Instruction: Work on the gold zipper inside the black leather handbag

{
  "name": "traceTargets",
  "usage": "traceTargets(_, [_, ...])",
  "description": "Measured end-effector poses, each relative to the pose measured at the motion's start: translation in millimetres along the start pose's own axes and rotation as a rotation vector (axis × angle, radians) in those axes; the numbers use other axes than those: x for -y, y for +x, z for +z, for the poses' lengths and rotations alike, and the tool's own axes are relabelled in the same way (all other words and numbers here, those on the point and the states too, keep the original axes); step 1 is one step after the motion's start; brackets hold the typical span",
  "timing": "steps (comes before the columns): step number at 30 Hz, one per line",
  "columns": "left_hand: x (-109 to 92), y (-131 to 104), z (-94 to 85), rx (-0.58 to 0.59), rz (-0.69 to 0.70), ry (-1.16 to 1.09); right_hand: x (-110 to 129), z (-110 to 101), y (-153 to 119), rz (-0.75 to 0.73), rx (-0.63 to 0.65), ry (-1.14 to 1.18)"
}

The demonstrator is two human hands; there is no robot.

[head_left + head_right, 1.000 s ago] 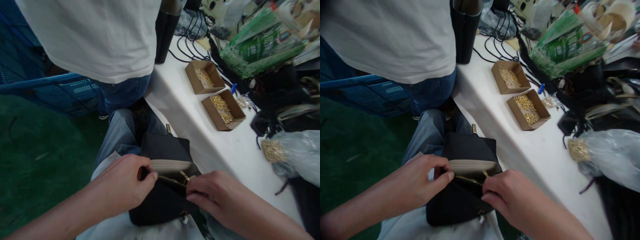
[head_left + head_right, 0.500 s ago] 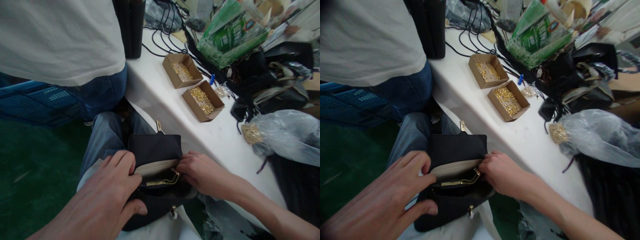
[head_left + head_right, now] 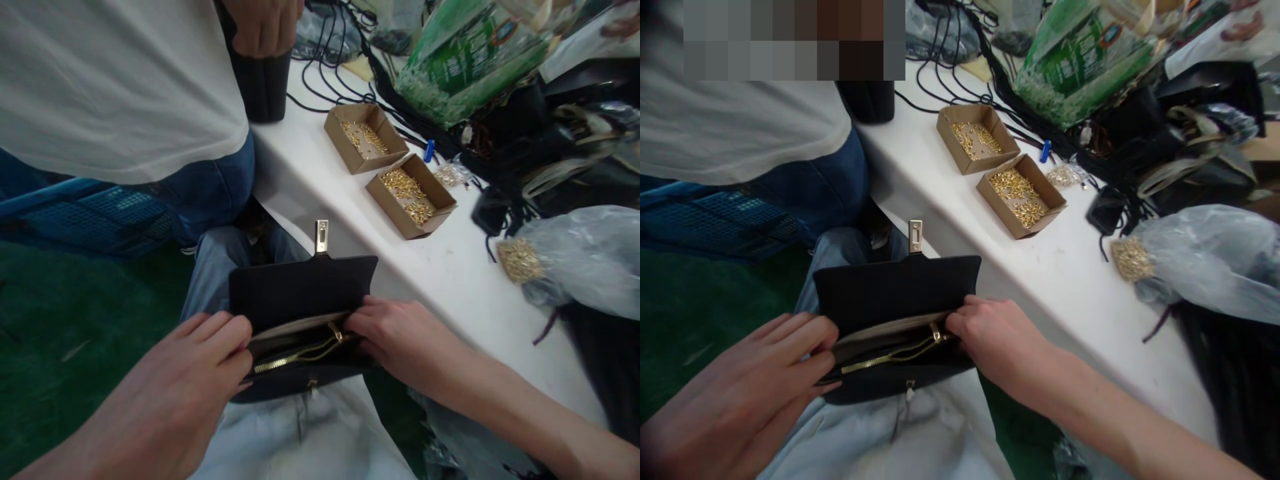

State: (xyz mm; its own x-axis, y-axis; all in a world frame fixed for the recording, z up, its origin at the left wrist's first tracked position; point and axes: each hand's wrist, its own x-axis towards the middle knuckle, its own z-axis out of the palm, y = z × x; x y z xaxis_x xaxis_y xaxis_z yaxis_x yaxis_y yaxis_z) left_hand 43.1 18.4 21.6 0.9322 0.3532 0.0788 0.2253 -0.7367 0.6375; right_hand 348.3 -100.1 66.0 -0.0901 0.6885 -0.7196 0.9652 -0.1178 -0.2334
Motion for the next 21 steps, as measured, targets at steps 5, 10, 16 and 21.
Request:
traceTargets(5, [18.8,-9.8,4.7,0.011,0.002,0.086,-2.9,3.0,2.1,-0.152,-0.089,0.226])
traceTargets(10, [25.8,-9.5,15.4,0.030,-0.073,0.006,-1.8,-1.9,-0.4,-0.161,-0.197,0.161])
traceTargets(16, [16.8,6.9,0.3,0.192,-0.171,0.090,8.4,-8.9,-0.1,0.018,-0.020,-0.064])
traceTargets(21, [-11.5,40.2,4.6,0.261,-0.102,0.134,8.8,-6.3,3.7,-0.023,-0.057,0.004])
